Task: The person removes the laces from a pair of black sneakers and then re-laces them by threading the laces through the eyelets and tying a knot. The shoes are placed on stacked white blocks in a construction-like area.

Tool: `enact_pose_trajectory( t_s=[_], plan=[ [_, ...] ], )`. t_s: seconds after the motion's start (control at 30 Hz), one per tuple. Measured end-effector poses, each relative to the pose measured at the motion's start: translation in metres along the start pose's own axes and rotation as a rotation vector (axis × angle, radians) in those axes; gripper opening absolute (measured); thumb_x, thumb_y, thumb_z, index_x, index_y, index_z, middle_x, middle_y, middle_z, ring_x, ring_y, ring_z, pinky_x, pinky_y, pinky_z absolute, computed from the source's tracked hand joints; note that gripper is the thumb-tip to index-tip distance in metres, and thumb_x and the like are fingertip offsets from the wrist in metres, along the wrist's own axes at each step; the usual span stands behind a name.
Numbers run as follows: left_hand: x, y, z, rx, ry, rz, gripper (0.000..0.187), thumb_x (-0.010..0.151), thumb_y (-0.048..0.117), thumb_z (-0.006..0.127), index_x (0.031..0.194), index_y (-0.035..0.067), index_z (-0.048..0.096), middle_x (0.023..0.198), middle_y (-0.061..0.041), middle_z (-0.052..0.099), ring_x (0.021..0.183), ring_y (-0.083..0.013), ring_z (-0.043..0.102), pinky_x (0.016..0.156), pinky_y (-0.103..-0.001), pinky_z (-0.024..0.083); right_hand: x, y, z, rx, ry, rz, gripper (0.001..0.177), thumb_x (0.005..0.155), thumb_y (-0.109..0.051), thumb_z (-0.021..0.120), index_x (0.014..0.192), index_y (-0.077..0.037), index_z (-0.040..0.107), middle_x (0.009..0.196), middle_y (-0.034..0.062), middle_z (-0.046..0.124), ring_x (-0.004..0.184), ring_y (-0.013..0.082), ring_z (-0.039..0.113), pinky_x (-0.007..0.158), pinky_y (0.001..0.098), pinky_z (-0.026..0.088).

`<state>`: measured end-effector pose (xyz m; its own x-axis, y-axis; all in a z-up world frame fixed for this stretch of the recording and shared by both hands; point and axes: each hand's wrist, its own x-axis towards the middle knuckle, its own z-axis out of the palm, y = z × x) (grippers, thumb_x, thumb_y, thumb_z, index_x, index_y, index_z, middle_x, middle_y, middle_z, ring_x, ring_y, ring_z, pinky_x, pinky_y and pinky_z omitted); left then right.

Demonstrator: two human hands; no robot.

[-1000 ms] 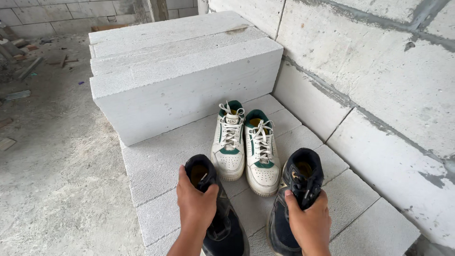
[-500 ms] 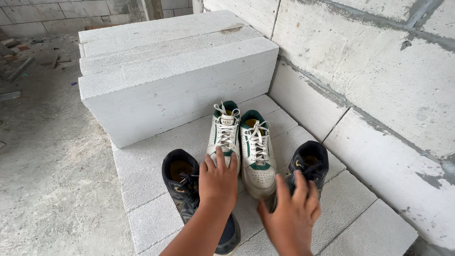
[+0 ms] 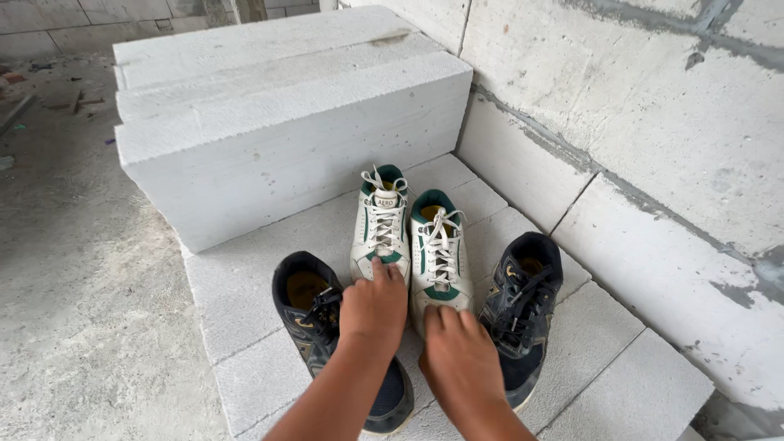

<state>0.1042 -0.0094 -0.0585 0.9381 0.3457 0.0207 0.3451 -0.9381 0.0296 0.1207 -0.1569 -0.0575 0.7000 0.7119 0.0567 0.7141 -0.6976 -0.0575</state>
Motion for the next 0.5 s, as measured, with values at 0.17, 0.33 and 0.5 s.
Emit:
enact_pose_trajectory(
  t_s=[0.17,0.33,0.5],
  plan=[
    [-0.07,-0.009,-0.021,-0.247,0.588,-0.115,0.073,0.08,0.028,0.076,0.144,0.012,0.045,0.156,-0.02,0.035,0.148,-0.039,0.026,0.118,-0.066,0.014,-0.025,0.049,-0.009,0.191,0.298,0.779,0.095,0.082,-0.057,0.075,0.149,-0.001,0.039,0.141,0.0283,0.045,0.129,0.0436,0.041,0.099,0.0609,0.041],
    [-0.1,-0.002,-0.009,-1.041,0.242,-0.906,0.108,0.082,0.033,0.081,0.159,0.017,0.006,0.161,-0.021,0.013,0.148,-0.0429,0.013,0.118,-0.056,0.023,-0.018,0.081,0.007,0.743,0.007,1.086,0.093,0.078,-0.059,0.075,0.145,0.0,0.047,0.136,0.029,0.061,0.13,0.045,0.059,0.109,0.0548,0.05],
    [-0.092,0.0,0.005,-1.276,0.313,-0.958,0.1,0.083,0.02,0.073,0.16,0.019,0.008,0.156,-0.017,0.027,0.146,-0.0388,0.026,0.12,-0.049,0.032,-0.025,0.079,0.025,0.678,0.006,1.122,0.101,0.073,-0.053,0.08,0.147,0.001,0.039,0.135,0.0317,0.059,0.123,0.0486,0.063,0.107,0.053,0.05]
  ],
)
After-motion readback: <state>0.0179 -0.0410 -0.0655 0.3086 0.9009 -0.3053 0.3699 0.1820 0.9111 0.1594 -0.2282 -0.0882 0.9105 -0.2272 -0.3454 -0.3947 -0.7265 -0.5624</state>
